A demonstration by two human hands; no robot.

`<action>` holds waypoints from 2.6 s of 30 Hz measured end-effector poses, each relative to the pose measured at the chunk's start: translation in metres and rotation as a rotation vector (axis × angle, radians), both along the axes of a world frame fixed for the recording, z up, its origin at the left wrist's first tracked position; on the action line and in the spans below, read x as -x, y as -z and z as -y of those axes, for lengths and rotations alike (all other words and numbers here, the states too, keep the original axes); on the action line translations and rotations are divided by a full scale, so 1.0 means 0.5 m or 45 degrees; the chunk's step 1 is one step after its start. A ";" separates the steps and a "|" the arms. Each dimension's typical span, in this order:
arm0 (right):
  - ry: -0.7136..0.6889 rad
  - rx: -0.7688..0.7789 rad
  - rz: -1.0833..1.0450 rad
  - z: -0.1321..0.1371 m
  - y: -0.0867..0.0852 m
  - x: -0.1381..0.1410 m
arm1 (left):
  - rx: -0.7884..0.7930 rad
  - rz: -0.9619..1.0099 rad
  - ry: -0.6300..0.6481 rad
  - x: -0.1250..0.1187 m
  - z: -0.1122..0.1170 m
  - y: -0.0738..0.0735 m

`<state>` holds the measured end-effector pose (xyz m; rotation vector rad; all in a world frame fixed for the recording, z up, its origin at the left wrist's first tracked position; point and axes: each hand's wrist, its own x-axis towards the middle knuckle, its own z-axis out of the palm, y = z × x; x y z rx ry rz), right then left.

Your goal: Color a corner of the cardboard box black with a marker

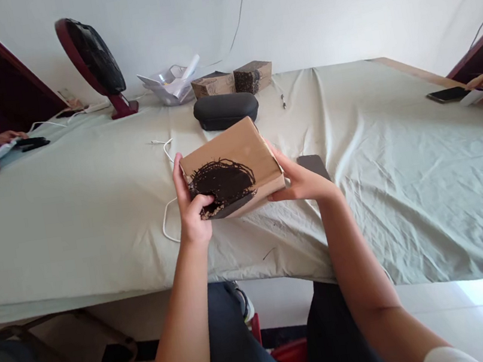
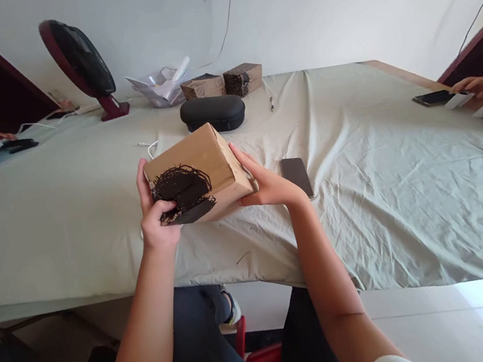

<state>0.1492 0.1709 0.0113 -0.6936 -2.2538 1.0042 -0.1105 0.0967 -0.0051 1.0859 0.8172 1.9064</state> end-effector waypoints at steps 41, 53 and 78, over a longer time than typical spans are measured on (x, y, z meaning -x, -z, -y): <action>1.271 0.167 -0.593 -0.080 0.137 0.033 | -0.119 -1.188 -0.281 -0.022 -0.039 0.100; 1.247 0.148 0.520 -0.054 0.091 0.014 | -0.153 -1.190 -0.323 -0.021 -0.041 0.100; 0.415 -0.266 -0.673 0.102 -0.056 0.066 | -0.177 -1.098 -0.520 -0.019 -0.014 0.069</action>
